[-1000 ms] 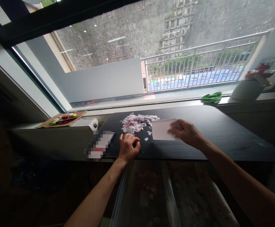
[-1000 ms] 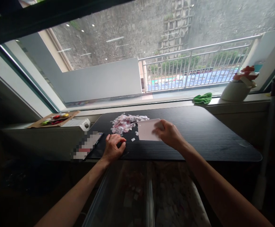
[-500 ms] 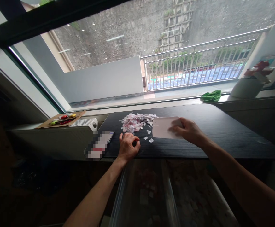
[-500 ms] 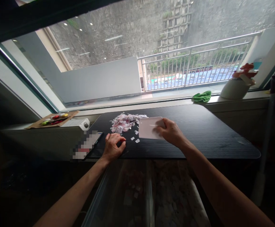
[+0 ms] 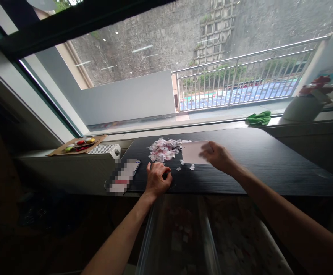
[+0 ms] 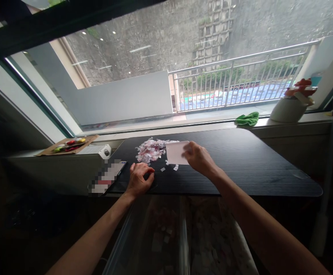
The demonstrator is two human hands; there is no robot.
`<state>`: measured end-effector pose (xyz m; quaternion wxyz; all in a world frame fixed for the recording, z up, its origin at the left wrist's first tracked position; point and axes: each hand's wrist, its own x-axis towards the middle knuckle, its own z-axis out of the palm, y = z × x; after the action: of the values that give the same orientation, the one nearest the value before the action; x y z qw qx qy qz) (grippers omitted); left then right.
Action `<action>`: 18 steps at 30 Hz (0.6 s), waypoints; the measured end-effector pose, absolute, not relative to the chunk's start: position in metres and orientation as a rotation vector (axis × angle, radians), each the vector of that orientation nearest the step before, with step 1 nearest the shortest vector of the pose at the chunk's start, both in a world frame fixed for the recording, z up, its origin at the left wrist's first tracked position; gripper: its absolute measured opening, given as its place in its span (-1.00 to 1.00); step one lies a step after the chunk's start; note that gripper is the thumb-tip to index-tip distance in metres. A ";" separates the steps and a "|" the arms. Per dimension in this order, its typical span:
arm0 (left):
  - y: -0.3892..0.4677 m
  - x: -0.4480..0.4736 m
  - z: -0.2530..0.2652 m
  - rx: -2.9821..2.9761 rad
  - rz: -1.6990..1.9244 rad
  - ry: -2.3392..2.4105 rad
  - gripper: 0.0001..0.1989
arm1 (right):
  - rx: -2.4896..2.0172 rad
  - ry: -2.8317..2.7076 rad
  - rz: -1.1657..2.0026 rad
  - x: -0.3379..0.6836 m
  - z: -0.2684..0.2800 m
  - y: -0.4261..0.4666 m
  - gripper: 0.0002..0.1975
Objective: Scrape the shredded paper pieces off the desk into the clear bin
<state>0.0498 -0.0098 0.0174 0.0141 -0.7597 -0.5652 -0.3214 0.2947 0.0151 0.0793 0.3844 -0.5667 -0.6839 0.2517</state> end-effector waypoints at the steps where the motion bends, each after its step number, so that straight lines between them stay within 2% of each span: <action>1: -0.010 0.050 0.017 -2.363 -1.004 -1.760 -0.90 | -1.503 -1.748 0.595 0.299 0.081 0.011 -0.86; 4: -0.009 0.050 0.016 -2.356 -1.008 -1.748 -0.90 | -1.657 -1.759 0.454 0.329 0.089 -0.006 -0.90; 9: -0.009 0.050 0.015 -2.357 -0.994 -1.706 -0.91 | -1.757 -1.635 0.419 0.386 0.096 -0.029 -0.86; 18: -0.007 0.045 0.014 -2.342 -0.992 -1.653 -0.89 | -1.593 -1.339 0.903 0.409 0.071 -0.023 -0.85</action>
<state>0.0453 -0.0071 0.0144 0.0541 -0.7708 -0.5443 -0.3266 0.4088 -0.0235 0.0710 0.4230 -0.6362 -0.5349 0.3608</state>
